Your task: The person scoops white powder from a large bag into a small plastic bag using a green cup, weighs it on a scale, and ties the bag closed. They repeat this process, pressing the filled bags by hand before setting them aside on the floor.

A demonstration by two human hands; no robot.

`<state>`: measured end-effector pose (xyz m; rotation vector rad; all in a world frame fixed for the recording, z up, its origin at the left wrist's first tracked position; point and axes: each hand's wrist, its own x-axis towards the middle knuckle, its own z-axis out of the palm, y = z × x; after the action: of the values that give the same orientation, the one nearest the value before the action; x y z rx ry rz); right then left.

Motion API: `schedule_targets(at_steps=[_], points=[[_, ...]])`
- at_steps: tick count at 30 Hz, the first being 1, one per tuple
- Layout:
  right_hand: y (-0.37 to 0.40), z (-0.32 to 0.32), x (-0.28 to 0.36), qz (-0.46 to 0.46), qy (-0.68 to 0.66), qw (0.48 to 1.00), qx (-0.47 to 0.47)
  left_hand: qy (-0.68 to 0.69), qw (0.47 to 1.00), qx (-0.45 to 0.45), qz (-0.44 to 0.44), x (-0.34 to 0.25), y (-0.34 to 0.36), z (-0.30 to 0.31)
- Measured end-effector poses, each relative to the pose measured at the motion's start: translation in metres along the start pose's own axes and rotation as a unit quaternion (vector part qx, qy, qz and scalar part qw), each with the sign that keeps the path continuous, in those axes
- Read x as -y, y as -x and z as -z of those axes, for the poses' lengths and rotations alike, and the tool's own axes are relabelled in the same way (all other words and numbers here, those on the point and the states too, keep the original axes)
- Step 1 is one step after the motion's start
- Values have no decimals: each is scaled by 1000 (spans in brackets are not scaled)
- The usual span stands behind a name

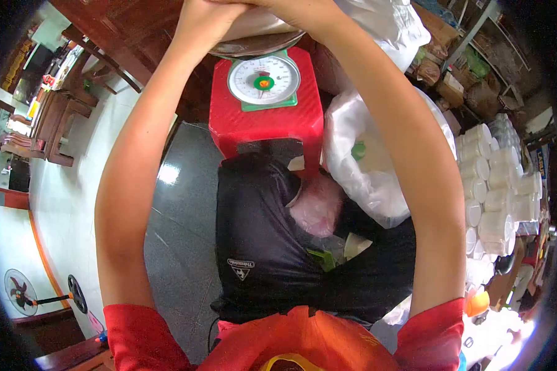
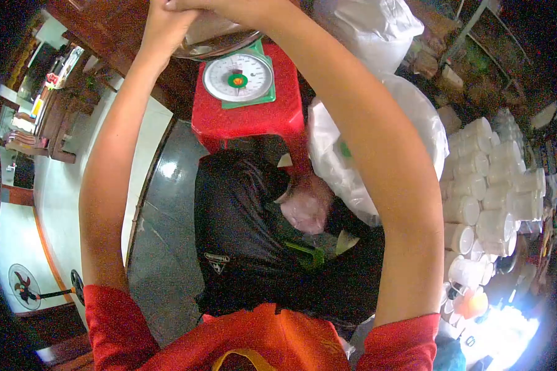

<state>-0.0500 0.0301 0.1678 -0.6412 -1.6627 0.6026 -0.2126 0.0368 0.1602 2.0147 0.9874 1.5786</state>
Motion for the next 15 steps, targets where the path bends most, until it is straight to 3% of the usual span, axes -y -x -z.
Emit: schedule_targets(at_steps=[5,9,11,15], points=[[0,-2,-4,19,-43,999,14,-10,999,-1,-48,3,2,0],[1,-3,-5,27,-64,997,19,-1,1000,-2,-2,-3,4,1],[0,-3,-3,21,-27,999,10,-41,996,-9,-76,4,2,2],[2,-2,0,9,-21,1000,12,-9,999,-3,-47,3,3,2]])
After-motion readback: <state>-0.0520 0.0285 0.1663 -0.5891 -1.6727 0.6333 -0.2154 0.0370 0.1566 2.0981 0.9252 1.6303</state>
